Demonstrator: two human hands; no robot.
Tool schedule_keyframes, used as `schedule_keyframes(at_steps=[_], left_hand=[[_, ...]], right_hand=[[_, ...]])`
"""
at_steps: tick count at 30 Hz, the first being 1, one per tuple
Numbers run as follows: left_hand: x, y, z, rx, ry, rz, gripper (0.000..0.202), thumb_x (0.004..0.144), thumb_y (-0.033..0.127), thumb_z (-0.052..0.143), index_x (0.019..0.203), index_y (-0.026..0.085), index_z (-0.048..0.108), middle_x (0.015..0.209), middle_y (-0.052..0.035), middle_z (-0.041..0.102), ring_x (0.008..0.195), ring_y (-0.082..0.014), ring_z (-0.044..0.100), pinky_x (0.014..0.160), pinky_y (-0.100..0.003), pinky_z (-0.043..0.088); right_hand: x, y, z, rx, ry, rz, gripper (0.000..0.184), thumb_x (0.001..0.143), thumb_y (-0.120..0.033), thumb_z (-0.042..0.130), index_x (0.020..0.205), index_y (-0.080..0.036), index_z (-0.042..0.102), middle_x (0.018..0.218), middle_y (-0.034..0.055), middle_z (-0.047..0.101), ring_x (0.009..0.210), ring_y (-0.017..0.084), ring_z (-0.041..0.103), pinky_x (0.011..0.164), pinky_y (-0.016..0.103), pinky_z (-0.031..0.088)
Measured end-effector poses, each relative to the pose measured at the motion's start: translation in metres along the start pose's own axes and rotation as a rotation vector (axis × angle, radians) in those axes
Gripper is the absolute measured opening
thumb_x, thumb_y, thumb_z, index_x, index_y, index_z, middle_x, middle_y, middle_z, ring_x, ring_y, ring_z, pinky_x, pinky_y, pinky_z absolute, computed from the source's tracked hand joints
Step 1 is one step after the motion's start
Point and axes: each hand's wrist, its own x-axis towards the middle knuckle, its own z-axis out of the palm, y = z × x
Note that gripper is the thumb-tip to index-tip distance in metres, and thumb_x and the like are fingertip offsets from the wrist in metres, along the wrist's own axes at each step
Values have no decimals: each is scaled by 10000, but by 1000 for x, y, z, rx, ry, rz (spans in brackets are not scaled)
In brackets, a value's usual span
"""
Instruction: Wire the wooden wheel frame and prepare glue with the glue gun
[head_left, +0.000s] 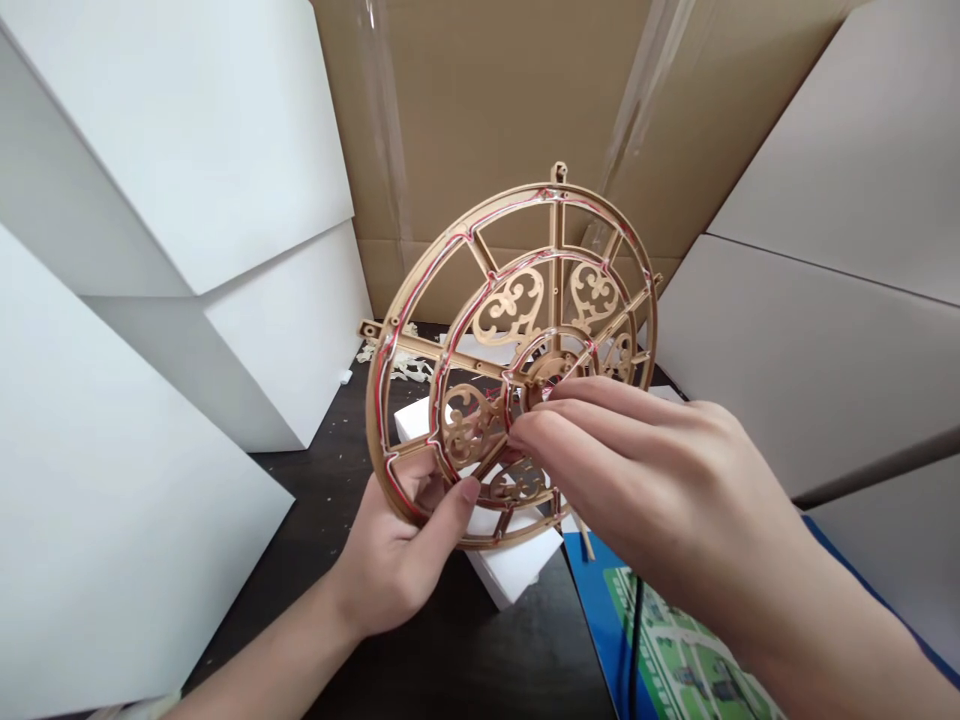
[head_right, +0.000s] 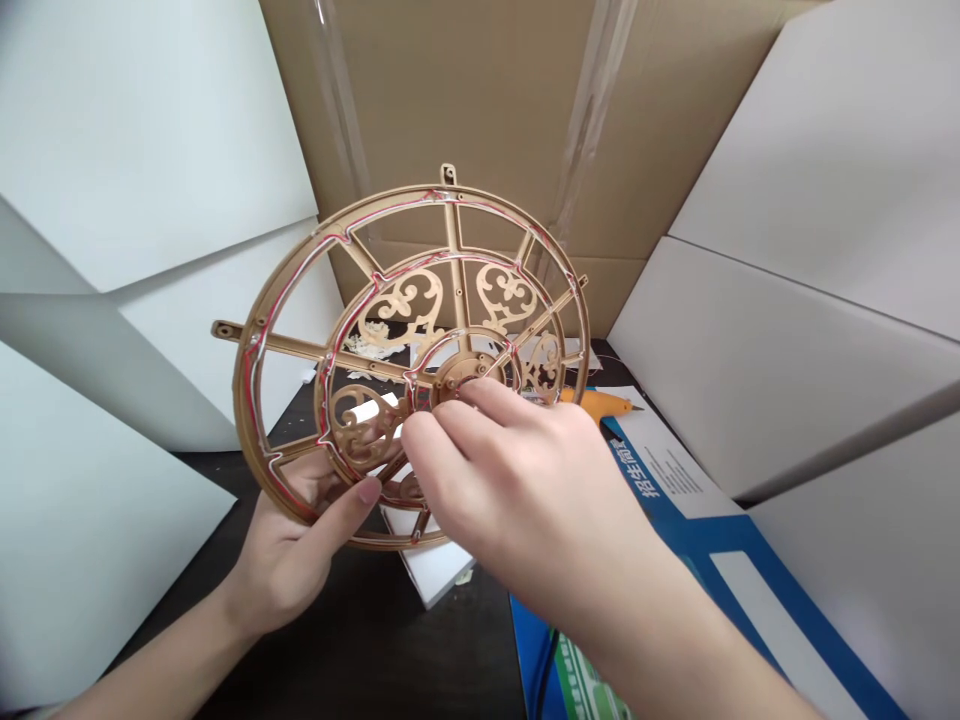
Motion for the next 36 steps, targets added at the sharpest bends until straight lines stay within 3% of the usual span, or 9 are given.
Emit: schedule_keyframes(at_steps=[8,15,23,28,36], left_hand=[[0,-2,-1,100,46,-3,354,998,227,598,1315,344,703,1360,-7,665,1304,-249,598,1067,-298,524],[-3,-7,-4,22,-8,-34,373,1017,219,571,1343,367,673,1354,1,672,1318,-244,586,1029,-296,549],[-1,-16,-10,-51,15,-91,386,1026,238,563,1392,336,634,1460,-32,590,1399,-287,496,1181,-433,412],[2,-16,-11,-37,30,-103,369,1023,246,567,1370,338,651,1441,-20,605,1409,-277,481,1140,-384,452],[4,-17,-9,-18,38,-92,362,1024,242,565,1354,353,663,1402,0,635,1365,-250,525,1105,-335,470]], right_hand=[[3,-11,4,-40,57,90,300,911,-10,449,677,-195,489,622,37,523,609,166,469,461,313,238],[2,-14,8,-45,70,109,266,904,-14,463,704,-186,500,643,35,501,653,183,458,464,313,229],[1,6,31,125,-10,179,119,961,-108,543,889,-169,616,818,42,640,811,188,533,645,298,407],[1,15,30,243,-57,176,136,1004,-129,510,1000,-166,640,902,50,686,865,179,572,710,297,443],[1,13,32,193,-44,168,84,961,-124,589,929,-150,663,862,39,661,845,197,569,695,317,439]])
